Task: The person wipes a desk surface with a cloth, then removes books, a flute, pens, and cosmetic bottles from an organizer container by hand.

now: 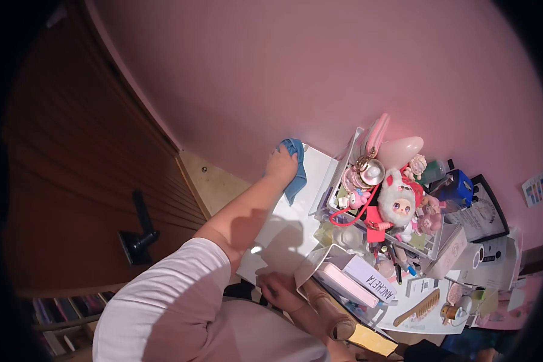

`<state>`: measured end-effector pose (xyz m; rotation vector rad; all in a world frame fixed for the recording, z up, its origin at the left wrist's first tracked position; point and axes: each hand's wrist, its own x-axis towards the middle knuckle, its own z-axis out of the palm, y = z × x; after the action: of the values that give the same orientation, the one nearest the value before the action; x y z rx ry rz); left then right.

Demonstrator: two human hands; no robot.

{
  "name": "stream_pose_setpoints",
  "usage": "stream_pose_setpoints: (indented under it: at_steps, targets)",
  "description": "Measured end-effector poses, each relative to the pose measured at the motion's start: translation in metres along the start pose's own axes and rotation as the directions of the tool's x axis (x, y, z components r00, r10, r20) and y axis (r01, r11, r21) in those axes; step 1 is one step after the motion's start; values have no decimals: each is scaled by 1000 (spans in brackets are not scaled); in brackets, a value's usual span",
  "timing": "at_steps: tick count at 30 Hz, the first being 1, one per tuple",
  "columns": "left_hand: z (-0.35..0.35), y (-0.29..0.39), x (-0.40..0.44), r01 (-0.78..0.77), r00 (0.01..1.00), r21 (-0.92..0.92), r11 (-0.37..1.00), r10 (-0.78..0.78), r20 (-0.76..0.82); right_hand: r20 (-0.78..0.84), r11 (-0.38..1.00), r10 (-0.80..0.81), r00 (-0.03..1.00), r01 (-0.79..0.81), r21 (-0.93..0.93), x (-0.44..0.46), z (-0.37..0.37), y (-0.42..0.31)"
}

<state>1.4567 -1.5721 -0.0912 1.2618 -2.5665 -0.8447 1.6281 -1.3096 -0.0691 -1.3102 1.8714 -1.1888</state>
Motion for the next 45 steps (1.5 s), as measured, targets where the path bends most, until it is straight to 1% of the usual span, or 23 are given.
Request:
stream_pose_setpoints:
  at_steps: [3,6,7,10,12,13,15,18,19,22,25,28,29,30,31,32,34,35,37,38,41,43,45]
  targets:
    - [-7,8,10,-19,999,-71,997,21,38,-89,986,-156,984,150,-71,6,2,1]
    - [1,4,46,72,994,-267,961,-49,93,-26,993,-110,994,108,-51,6,-2,-5]
    - [1,4,50,79,994,-286,955,-54,94,-4,997,-62,998,62,-40,5,-4,-8]
    - [0,-15,45,96,992,-351,931,-62,108,-37,990,-121,992,118,-80,1,1,1]
    - [4,-40,33,76,993,-420,904,-31,114,-62,994,-86,994,82,-67,3,0,-2]
    - [2,-47,21,93,991,-399,912,-45,128,-75,996,-71,995,66,-58,4,0,-4]
    - [-1,-56,-2,123,986,-356,926,-72,153,-48,997,-47,998,44,-57,5,-2,-7]
    - [-14,-25,-19,14,1000,-272,962,-12,8,-17,998,-36,999,35,-55,7,-5,-9]
    - [-18,-14,-12,30,999,-266,964,-23,31,-6,998,-35,999,34,-51,7,-4,-8]
    - [-13,5,22,91,996,-256,962,-83,41,-66,993,-108,992,104,-61,8,1,-1]
    - [-8,7,48,109,994,-283,953,-96,58,-89,989,-123,988,115,-97,5,2,-1]
    - [-8,4,40,50,999,-325,944,-50,9,-3,992,-26,1000,25,-127,2,1,0]
    - [-8,7,31,-89,995,-201,976,80,-55,-31,987,-85,996,79,-141,4,0,1]
    - [-5,10,17,-221,972,-65,973,214,-99,-58,979,-142,988,131,-155,6,1,1]
    - [-1,14,5,-340,930,77,937,347,-120,-83,969,-196,977,180,-167,7,1,1]
    - [2,17,-3,-446,890,119,887,454,-49,-82,974,-184,980,170,-151,8,1,0]
    - [13,20,-18,-641,767,165,749,633,108,-74,982,-152,986,143,-121,6,1,-1]
    - [15,19,-19,-687,726,142,712,669,158,-71,983,-152,986,143,-115,6,1,0]
    - [17,18,-14,-764,638,85,639,731,242,-13,996,-65,998,64,-67,4,-3,-9]
    - [16,18,-8,-744,661,100,660,707,251,15,999,-26,1000,26,-47,5,-6,-11]
    - [6,25,-8,-694,713,146,705,648,267,11,991,-77,997,78,-113,4,-6,-10]
    - [9,29,-16,-667,740,172,725,619,263,19,995,-52,998,53,-90,2,-4,-9]
    - [10,25,-25,-696,715,172,698,646,267,11,994,-52,999,53,-93,1,-6,-9]
